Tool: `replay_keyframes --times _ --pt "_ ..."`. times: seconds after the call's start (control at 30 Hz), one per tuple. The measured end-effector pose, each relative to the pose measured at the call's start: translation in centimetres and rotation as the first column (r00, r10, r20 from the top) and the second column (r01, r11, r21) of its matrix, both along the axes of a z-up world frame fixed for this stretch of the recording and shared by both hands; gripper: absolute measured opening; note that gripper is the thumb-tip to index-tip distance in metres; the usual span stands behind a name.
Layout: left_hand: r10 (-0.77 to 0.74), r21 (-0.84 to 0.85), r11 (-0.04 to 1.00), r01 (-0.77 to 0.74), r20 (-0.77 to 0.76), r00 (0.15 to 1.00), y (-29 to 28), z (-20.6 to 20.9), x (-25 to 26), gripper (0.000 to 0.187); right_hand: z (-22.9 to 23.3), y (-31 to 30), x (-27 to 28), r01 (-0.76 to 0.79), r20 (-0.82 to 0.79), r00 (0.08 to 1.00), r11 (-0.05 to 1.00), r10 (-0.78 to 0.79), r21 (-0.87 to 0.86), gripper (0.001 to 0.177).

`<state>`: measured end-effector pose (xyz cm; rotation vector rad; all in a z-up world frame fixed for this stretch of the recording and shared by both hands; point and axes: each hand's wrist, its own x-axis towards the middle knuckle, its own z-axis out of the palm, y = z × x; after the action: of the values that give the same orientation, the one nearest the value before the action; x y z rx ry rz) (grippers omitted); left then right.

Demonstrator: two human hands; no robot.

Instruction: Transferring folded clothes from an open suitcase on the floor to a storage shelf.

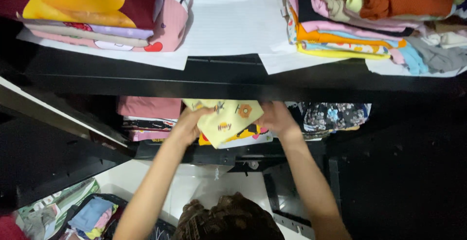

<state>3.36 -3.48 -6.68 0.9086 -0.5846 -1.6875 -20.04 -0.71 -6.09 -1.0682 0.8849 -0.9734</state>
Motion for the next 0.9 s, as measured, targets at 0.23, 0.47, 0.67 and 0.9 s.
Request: replay_keyframes --times 0.23,0.47,0.67,0.9 --pt "-0.11 -0.107 0.985 0.136 0.225 0.968 -12.7 -1.3 1.5 0.042 -0.6 -6.8 -4.8 -0.086 -0.15 0.985 0.996 0.084 -0.009 0.047" --pt "0.029 -0.284 0.949 0.134 0.503 0.864 -17.4 -0.2 0.3 0.04 -2.6 -11.5 -6.7 -0.117 -0.274 0.953 0.991 0.129 0.059 0.049" --pt "0.146 -0.393 0.903 0.175 0.662 0.735 -16.5 0.5 -2.3 0.039 -6.2 -13.9 -8.5 -0.119 -0.396 0.901 0.979 0.176 0.166 0.051" --pt "0.303 -0.488 0.842 0.228 0.78 0.548 -15.6 -5.8 -2.4 0.037 -11.3 -12.7 -10.0 -0.13 -0.519 0.807 0.942 0.282 0.309 0.053"
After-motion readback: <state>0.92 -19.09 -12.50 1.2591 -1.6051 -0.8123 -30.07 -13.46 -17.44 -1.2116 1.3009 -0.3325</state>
